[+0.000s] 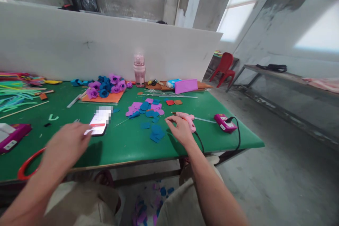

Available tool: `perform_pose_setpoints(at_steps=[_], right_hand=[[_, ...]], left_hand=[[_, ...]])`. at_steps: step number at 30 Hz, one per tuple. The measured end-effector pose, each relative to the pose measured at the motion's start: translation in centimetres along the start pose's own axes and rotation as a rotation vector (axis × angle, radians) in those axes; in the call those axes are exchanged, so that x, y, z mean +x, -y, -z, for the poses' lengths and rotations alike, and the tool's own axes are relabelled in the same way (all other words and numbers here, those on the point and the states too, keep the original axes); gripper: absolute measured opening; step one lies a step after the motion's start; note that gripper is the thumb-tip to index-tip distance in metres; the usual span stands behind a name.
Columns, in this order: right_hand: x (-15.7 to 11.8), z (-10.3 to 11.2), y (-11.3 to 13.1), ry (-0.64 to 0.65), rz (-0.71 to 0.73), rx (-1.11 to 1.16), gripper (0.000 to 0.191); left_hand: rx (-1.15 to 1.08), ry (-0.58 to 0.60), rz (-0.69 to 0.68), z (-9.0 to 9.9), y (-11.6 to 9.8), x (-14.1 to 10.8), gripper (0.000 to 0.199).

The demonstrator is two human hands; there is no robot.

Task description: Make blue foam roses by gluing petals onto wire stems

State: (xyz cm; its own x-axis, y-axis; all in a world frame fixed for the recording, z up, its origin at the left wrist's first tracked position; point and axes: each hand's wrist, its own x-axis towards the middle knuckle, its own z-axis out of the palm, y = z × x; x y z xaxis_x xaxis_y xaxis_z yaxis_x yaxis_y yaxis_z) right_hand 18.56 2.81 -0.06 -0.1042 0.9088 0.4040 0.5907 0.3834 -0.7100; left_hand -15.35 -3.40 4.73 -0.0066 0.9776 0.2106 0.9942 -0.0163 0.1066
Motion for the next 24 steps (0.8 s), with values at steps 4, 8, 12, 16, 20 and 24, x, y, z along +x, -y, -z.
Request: perform_pose_setpoints(at_steps=[4,8,12,16,20,24], right_hand=[[-0.3,-1.0,0.6,0.039,0.001,-0.028,0.018],[-0.8,-1.3,1.1,0.067,0.039,-0.058,0.018],[-1.3,-0.9,1.2,0.076,0.063,-0.064,0.017],[-1.3,-0.4,1.0,0.091,0.053,-0.070,0.017],[-1.1,-0.1,0.7,0.078,0.027,-0.077,0.017],[-1.2,0.2,0.6,0.078,0.021,-0.071,0.017]], left_hand=[[-0.050,0.090,-0.342,-3.0,-8.2,3.1,0.027],[0.012,0.119,-0.403,-7.2,-11.4,5.1,0.021],[0.051,0.091,-0.398,-8.2,-11.5,7.2,0.018],[0.010,-0.056,-0.262,-6.4,-10.5,11.6,0.019],[-0.021,-0.053,-0.153,-4.5,-9.2,14.9,0.021],[-0.038,-0.093,-0.142,-4.0,-9.1,12.5,0.025]])
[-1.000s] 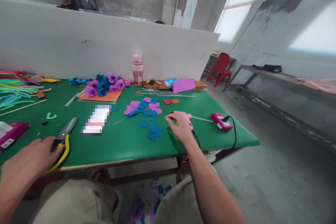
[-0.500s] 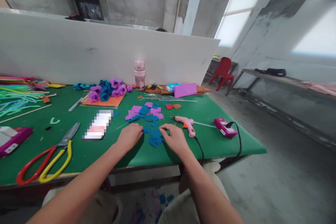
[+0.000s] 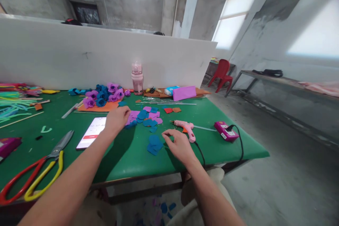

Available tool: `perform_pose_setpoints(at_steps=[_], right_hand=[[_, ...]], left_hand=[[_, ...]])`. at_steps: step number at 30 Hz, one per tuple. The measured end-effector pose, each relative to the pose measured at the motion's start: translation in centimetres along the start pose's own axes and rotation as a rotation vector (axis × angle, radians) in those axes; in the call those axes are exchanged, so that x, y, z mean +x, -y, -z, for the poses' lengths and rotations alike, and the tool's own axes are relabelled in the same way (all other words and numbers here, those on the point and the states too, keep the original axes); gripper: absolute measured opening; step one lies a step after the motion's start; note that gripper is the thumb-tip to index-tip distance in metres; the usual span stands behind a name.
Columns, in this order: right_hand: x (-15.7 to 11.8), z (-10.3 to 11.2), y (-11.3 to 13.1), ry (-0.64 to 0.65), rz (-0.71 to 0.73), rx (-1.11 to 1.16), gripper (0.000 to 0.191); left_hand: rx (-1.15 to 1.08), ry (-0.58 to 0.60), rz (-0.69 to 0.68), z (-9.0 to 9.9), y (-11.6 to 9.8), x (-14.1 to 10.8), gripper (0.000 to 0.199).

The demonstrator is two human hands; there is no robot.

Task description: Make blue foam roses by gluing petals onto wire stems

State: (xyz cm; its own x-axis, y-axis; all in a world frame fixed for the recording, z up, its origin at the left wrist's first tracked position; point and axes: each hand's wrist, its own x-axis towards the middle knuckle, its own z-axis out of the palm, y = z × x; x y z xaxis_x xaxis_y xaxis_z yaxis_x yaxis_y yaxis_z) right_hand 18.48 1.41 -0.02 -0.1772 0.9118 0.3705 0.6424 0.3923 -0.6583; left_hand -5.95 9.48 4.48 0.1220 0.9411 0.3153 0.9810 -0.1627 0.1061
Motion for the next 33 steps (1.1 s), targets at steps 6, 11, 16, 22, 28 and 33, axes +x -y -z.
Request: perform_pose_setpoints(at_steps=[6,11,16,22,28,33], right_hand=[[-0.1,0.0,-0.1,-0.007,-0.002,-0.028,0.016],[-0.1,-0.6,0.1,0.002,0.005,-0.061,0.015],[-0.1,-1.1,0.4,0.039,0.008,-0.077,0.015],[0.1,-0.8,0.5,0.025,-0.003,-0.072,0.016],[0.1,-0.5,0.4,-0.054,-0.157,0.187,0.034],[0.4,-0.4,0.2,-0.150,-0.059,0.066,0.030]], left_hand=[[-0.209,0.098,-0.310,-2.4,-5.1,-7.2,0.025],[-0.125,0.176,-0.498,-4.3,-8.1,-9.7,0.029],[-0.215,0.197,-0.485,-3.6,-6.8,-9.3,0.026],[-0.253,0.137,-0.249,-3.0,-2.9,-7.4,0.026],[-0.329,0.218,-0.389,-3.1,-2.9,-7.7,0.027],[-0.360,0.231,-0.486,-3.1,-4.7,-8.4,0.036]])
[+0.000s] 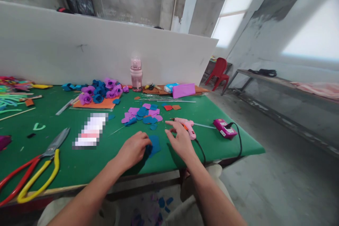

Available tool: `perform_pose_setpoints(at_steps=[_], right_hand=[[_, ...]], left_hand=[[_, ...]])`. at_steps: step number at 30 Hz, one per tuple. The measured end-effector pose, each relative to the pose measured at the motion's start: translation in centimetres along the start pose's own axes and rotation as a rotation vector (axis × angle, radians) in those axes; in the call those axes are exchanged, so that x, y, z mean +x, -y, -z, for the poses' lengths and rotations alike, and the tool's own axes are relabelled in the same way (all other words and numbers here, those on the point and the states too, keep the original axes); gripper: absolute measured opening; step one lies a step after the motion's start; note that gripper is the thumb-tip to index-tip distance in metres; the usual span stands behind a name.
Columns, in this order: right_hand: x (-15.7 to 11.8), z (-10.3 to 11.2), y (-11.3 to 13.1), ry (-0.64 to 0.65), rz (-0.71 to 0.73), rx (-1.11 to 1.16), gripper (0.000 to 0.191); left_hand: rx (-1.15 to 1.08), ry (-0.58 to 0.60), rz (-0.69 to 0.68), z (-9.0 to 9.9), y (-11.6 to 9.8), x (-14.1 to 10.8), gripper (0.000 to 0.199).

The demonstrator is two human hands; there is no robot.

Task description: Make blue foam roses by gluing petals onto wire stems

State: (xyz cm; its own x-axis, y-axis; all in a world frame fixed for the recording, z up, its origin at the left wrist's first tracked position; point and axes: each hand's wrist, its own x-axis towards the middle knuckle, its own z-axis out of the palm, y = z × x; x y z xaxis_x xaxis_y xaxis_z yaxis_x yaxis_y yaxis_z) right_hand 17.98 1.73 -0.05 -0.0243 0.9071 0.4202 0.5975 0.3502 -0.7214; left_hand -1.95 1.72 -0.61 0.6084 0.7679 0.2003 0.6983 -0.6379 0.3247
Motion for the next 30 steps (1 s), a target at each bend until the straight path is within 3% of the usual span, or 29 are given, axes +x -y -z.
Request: perform_pose_setpoints(at_steps=[2,6,10,13,17,24,30], right_hand=[[0.0,-0.1,0.0,0.023,0.042,-0.035,0.021],[-0.5,-0.6,0.1,0.147,0.075,-0.100,0.020],[-0.7,-1.8,0.6,0.250,0.113,-0.269,0.022],[0.1,-2.7,1.1,0.251,0.140,-0.396,0.027],[1.0,-3.5,1.1,0.260,0.192,-0.487,0.032],[0.6,-4.1,0.6,0.299,0.170,-0.569,0.035],[-0.1,-3.8,0.8,0.300,0.234,-0.543,0.030]], left_hand=[[0.009,-0.038,0.069,0.1,0.0,0.1,0.034],[0.073,-0.066,0.176,0.3,0.7,0.5,0.033],[0.120,-0.070,0.111,-0.2,2.0,1.8,0.046],[0.126,-0.055,0.056,-0.8,3.0,3.1,0.057],[0.124,-0.068,0.074,-1.1,3.6,4.2,0.052],[0.139,-0.097,0.134,-0.7,3.4,4.0,0.054],[0.174,-0.038,0.127,-0.8,2.9,3.9,0.039]])
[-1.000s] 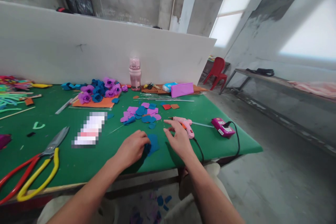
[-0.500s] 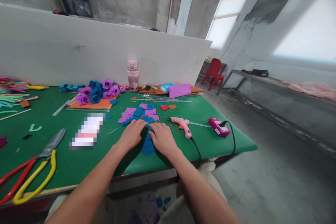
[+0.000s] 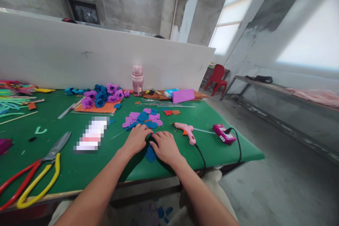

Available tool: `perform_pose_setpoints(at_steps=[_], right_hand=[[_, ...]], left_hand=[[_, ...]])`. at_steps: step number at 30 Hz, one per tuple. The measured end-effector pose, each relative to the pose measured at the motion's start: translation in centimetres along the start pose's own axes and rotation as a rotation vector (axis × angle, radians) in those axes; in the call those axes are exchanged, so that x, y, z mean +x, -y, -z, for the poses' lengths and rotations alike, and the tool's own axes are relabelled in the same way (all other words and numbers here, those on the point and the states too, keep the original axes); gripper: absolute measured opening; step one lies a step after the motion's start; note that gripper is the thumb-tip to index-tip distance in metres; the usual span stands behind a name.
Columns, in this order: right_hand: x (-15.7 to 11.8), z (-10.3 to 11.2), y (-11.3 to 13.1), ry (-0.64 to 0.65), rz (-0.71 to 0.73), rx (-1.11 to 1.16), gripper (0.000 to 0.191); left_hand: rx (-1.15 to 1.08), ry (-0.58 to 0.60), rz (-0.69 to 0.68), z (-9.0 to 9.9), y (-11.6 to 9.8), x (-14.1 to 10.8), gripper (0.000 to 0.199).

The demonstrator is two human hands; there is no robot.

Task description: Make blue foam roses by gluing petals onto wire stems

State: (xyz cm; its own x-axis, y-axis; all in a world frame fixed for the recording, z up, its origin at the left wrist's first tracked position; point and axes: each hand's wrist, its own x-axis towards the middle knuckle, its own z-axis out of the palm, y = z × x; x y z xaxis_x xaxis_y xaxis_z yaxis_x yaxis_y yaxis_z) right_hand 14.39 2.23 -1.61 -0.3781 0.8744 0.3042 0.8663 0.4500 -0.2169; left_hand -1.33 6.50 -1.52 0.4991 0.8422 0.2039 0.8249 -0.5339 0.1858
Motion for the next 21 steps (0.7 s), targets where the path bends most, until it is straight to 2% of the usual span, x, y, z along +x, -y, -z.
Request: perform_pose_setpoints(at_steps=[4,9,12,15,19,21], right_hand=[[-0.3,0.1,0.0,-0.001,0.004,0.006,0.029],[-0.4,-0.1,0.1,0.000,0.005,0.011,0.028],[-0.4,-0.1,0.1,-0.007,0.003,0.027,0.028],[-0.3,0.3,-0.4,-0.044,-0.004,0.087,0.027],[-0.2,1.4,-2.1,-0.142,-0.039,0.232,0.025],[-0.2,2.0,-3.0,-0.182,-0.100,0.296,0.022]], left_hand=[[0.084,-0.022,0.083,0.1,-0.3,-0.4,0.041],[0.094,-0.017,0.070,0.2,-0.6,-0.7,0.042],[0.112,-0.092,0.117,0.4,-0.4,-0.7,0.040],[0.018,-0.184,0.123,1.1,0.2,-1.0,0.035],[0.016,-0.115,0.235,2.2,0.5,-1.8,0.024],[0.063,-0.071,0.211,2.2,0.5,-2.1,0.025]])
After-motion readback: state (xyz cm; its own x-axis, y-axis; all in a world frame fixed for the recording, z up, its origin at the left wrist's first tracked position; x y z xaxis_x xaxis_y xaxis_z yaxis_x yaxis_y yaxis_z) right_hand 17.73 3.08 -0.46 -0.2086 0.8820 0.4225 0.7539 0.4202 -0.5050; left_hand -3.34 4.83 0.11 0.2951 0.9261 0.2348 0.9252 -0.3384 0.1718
